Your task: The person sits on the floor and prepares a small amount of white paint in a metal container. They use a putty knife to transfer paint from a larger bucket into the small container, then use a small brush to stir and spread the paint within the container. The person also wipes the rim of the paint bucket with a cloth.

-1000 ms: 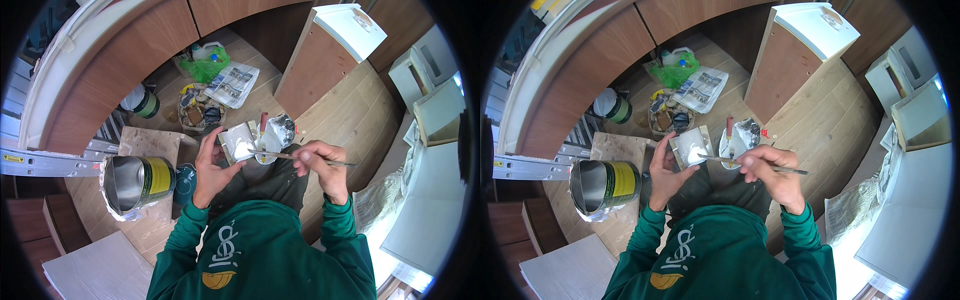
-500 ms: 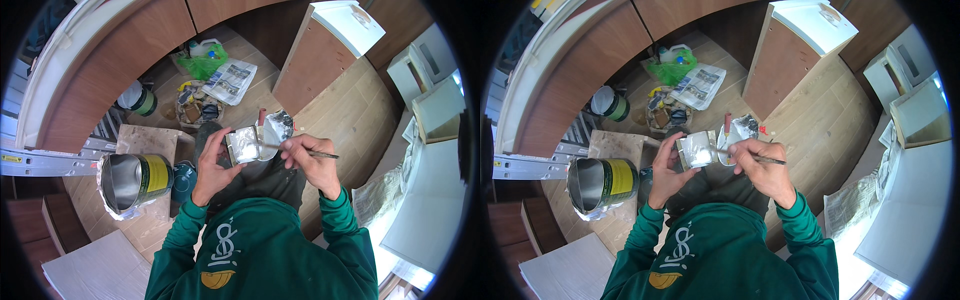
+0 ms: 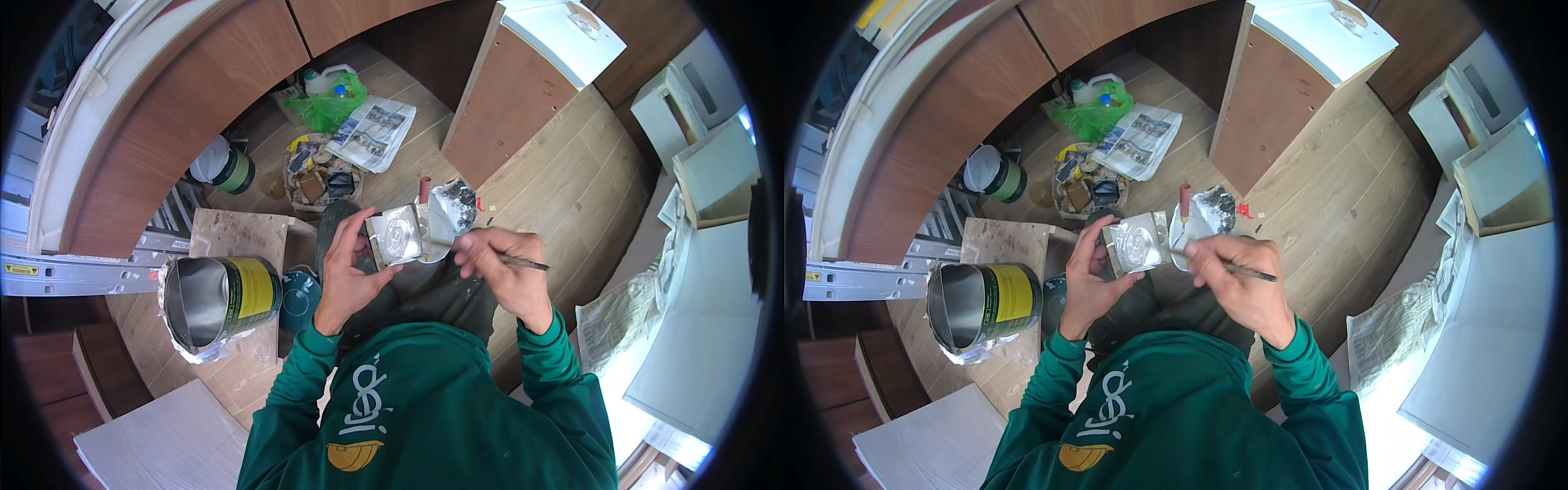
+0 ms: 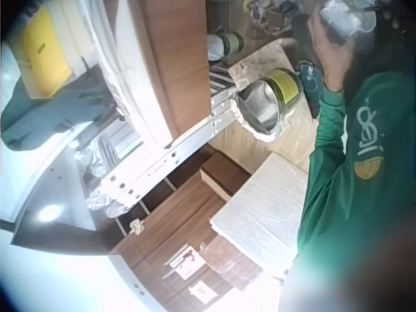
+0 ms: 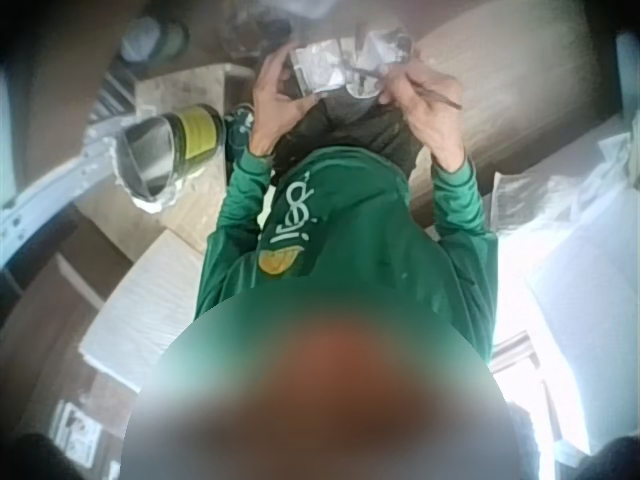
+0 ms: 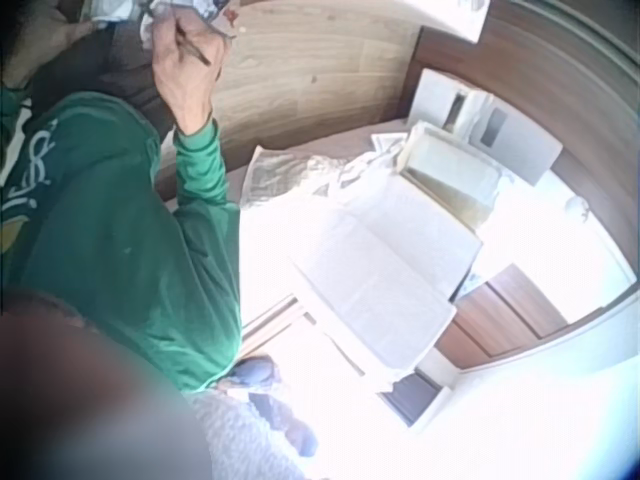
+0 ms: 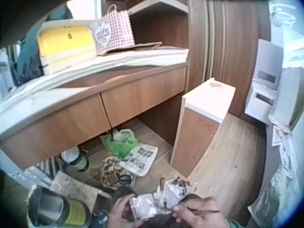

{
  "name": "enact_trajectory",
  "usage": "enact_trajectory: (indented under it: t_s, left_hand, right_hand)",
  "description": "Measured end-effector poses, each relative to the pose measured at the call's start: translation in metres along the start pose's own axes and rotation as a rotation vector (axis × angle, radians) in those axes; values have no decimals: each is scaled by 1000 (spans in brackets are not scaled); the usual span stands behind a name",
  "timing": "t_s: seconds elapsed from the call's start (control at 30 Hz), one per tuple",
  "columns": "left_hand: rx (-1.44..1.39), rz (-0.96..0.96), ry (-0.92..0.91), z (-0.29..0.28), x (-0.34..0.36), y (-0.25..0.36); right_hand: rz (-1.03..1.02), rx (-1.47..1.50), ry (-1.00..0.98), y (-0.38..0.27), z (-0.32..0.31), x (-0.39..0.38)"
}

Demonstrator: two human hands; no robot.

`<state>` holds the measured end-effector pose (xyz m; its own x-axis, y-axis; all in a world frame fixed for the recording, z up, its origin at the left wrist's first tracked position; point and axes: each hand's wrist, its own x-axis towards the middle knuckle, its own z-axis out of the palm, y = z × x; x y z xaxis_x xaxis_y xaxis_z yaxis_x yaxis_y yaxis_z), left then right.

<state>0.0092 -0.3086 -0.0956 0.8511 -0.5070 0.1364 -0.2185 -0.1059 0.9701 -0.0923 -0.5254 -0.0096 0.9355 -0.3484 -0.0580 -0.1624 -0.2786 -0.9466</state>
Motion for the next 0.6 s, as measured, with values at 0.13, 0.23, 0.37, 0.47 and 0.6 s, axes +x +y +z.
enact_trajectory:
  t_s: [0.13,0.23,0.37,0.47,0.6]
  left_hand:
    - [12,-4,7,3,1,-2]
    - [-7,3,29,5,1,-3]
    - [-43,16,46,8,1,-6]
    - [-62,3,49,10,0,-9]
    - [-127,-35,30,10,-3,-13]
  right_hand:
    - [-227,7,-151,2,2,-1]
    - [-56,83,-26,3,2,-3]
    - [-216,1,-153,4,4,-2]
    - [-89,39,-71,5,4,-2]
    - [-199,83,-111,6,8,0]
